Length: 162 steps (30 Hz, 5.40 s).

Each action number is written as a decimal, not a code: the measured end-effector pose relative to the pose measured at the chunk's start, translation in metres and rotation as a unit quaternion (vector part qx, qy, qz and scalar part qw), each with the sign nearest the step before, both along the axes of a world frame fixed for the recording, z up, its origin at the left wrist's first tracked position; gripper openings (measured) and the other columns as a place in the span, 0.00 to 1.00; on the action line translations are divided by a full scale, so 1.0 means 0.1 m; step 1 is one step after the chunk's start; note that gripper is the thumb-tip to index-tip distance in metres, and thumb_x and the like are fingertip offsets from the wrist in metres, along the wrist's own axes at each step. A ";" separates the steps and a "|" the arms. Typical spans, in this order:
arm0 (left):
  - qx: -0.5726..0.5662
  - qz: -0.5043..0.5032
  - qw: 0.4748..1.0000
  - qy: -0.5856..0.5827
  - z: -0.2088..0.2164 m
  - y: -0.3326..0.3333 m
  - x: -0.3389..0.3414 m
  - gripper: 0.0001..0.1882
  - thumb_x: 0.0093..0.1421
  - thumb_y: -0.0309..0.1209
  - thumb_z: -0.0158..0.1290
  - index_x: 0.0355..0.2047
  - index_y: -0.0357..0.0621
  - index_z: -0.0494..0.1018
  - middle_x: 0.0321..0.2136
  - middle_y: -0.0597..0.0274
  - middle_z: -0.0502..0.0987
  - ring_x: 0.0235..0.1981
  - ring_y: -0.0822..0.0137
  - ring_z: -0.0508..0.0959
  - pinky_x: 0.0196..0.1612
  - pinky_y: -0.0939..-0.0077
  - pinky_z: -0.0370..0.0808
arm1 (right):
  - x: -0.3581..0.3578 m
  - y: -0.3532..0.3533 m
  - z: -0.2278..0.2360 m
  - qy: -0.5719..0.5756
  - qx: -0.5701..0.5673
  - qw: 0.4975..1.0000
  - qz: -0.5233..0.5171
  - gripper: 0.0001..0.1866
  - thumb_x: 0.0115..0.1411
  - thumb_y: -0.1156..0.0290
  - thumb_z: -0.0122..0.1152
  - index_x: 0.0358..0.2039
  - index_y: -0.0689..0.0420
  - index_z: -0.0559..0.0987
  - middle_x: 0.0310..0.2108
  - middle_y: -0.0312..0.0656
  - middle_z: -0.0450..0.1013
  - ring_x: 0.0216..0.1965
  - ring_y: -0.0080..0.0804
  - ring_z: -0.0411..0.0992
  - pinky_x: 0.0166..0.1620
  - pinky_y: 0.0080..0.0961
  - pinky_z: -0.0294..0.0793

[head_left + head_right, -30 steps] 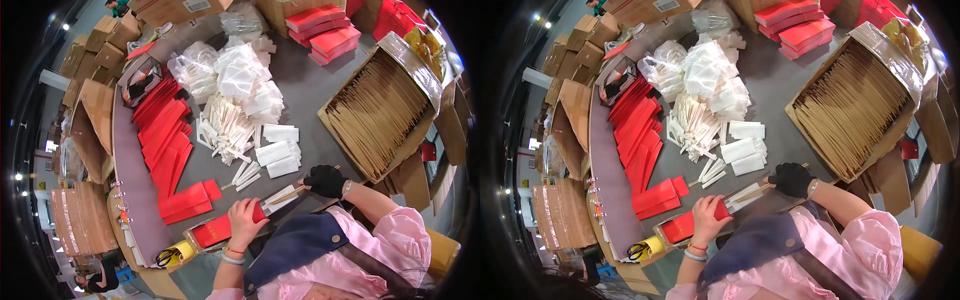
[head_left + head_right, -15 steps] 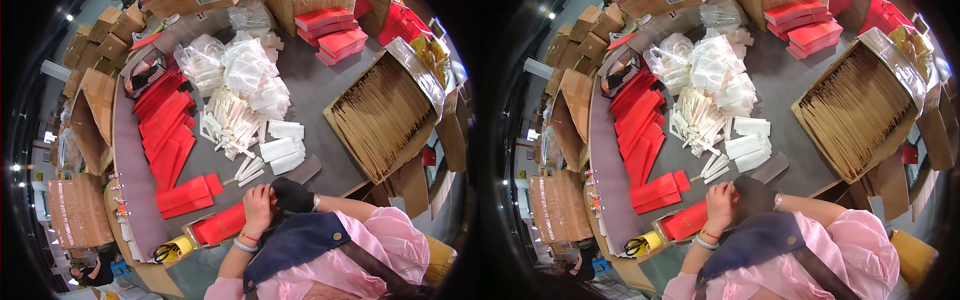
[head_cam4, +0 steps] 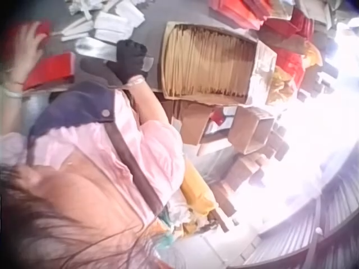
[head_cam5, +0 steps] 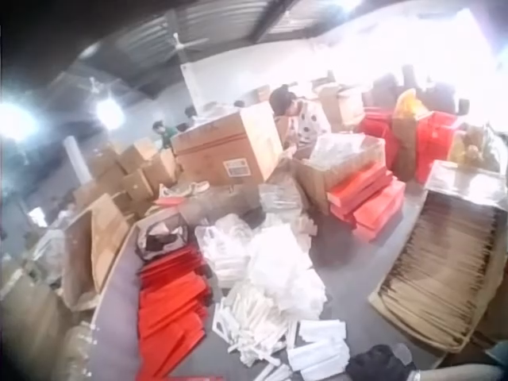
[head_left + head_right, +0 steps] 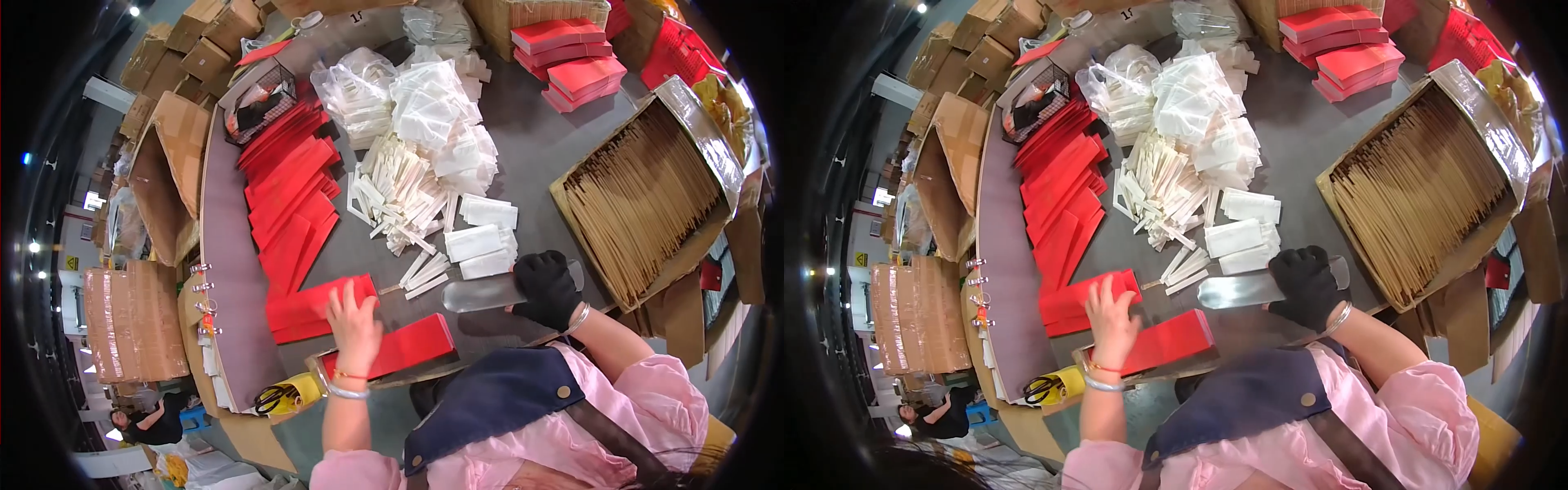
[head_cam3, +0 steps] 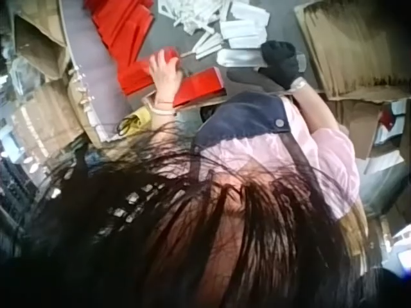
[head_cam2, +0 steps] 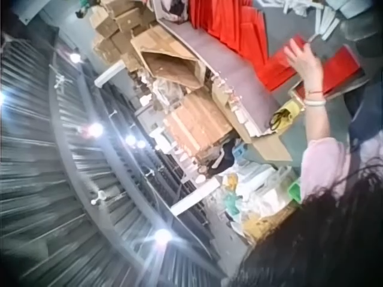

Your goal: Wrapping white paper items in red sleeves and placing them into a tray.

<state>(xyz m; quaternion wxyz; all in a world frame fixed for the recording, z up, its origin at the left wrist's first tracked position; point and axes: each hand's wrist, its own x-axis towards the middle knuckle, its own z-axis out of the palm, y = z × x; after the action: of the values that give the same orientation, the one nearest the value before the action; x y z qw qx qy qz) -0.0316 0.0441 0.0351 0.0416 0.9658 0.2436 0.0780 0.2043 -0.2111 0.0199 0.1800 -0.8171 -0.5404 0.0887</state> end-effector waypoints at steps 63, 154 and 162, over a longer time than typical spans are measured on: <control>-0.191 -0.085 0.977 -0.042 -0.54 -0.28 0.83 0.05 0.49 0.29 0.61 0.24 0.45 0.75 0.28 0.58 0.72 0.36 0.52 0.73 0.38 0.59 0.70 | 1.64 -2.19 -0.78 -0.131 0.005 0.906 -0.403 0.15 0.54 0.68 0.59 0.41 0.62 0.76 0.41 0.52 0.73 0.46 0.51 0.70 0.50 0.38 0.69; -0.155 -0.067 0.986 -0.014 -0.48 -1.13 0.42 0.38 0.39 0.35 0.68 0.53 0.40 0.69 0.48 0.56 0.70 0.50 0.52 0.67 0.54 0.59 0.63 | -0.41 0.09 -0.92 0.335 0.151 0.930 0.032 0.14 0.50 0.71 0.65 0.38 0.58 0.76 0.33 0.48 0.72 0.36 0.46 0.73 0.39 0.36 0.72; -0.159 -0.069 0.984 -0.035 -0.37 -1.07 0.40 0.39 0.38 0.33 0.68 0.53 0.37 0.68 0.45 0.55 0.71 0.48 0.52 0.69 0.51 0.60 0.66 | -0.26 0.06 -0.74 0.320 0.128 0.929 -0.134 0.13 0.54 0.75 0.65 0.38 0.60 0.72 0.30 0.43 0.73 0.31 0.31 0.76 0.37 0.25 0.74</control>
<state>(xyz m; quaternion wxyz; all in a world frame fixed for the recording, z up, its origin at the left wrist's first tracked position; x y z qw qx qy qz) 0.0083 -0.0631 -0.0020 0.2088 0.9580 0.1840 0.0691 0.1785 -0.2049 -0.0546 0.4566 -0.7802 -0.3464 0.2509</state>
